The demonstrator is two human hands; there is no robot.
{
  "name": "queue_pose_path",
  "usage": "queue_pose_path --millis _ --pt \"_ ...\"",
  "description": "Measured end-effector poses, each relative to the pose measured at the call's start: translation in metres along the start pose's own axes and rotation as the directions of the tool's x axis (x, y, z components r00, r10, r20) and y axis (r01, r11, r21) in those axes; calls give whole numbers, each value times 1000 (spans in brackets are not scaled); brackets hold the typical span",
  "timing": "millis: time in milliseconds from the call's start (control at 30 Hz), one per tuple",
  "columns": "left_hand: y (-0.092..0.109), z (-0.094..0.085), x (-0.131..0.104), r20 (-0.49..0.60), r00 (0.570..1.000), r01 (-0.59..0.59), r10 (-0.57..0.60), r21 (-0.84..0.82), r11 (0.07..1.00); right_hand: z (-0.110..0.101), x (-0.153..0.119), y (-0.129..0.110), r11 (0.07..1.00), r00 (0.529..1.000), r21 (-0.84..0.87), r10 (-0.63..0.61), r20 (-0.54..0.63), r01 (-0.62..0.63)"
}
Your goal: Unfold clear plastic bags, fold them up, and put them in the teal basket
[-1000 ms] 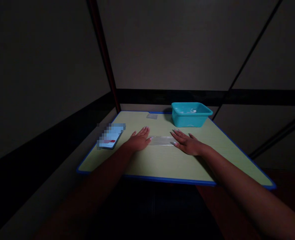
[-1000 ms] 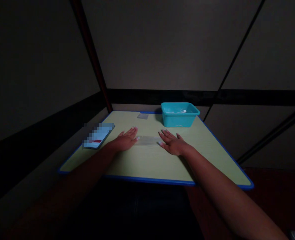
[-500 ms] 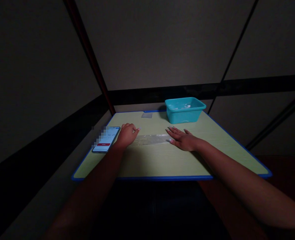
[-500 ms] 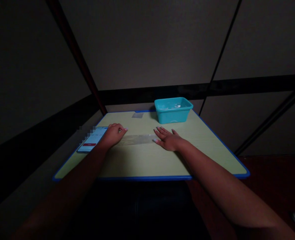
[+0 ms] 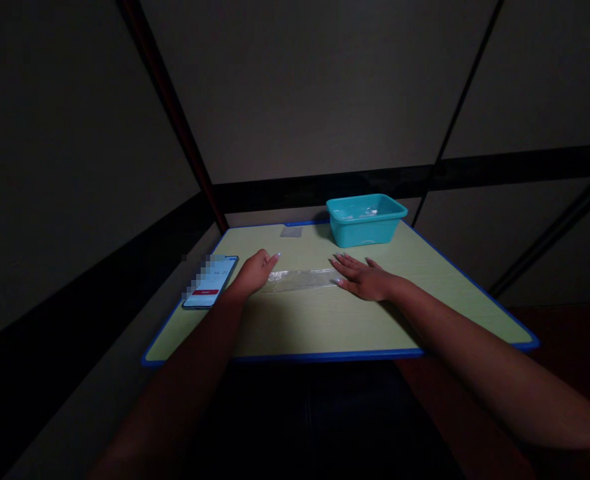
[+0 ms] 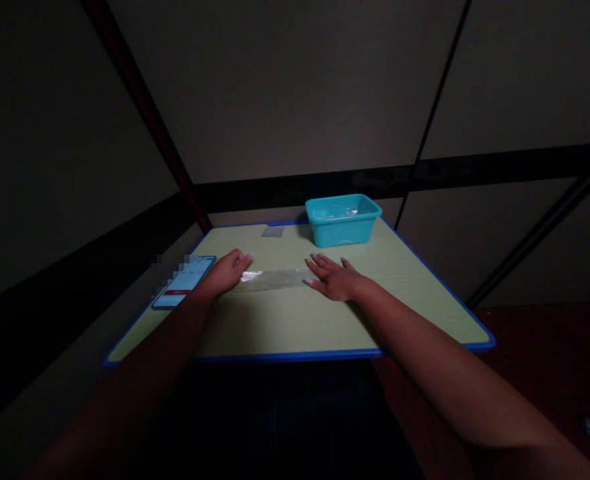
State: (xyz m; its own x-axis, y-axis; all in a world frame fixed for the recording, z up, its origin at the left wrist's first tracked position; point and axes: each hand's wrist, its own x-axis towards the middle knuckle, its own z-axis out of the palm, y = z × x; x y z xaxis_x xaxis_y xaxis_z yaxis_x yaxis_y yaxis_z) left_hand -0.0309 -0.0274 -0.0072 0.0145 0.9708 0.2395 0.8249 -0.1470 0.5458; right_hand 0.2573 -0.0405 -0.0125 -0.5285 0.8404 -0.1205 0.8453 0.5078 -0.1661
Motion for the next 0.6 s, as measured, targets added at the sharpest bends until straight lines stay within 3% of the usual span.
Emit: queue_pose_path --millis 267,600 --pt "-10 1 2 98 994 -33 40 -69 997 2 2 3 1000 1000 11 -3 -5 4" --pt "-7 0 1 131 987 -112 93 148 983 -1 0 0 1000 1000 13 -2 6 2"
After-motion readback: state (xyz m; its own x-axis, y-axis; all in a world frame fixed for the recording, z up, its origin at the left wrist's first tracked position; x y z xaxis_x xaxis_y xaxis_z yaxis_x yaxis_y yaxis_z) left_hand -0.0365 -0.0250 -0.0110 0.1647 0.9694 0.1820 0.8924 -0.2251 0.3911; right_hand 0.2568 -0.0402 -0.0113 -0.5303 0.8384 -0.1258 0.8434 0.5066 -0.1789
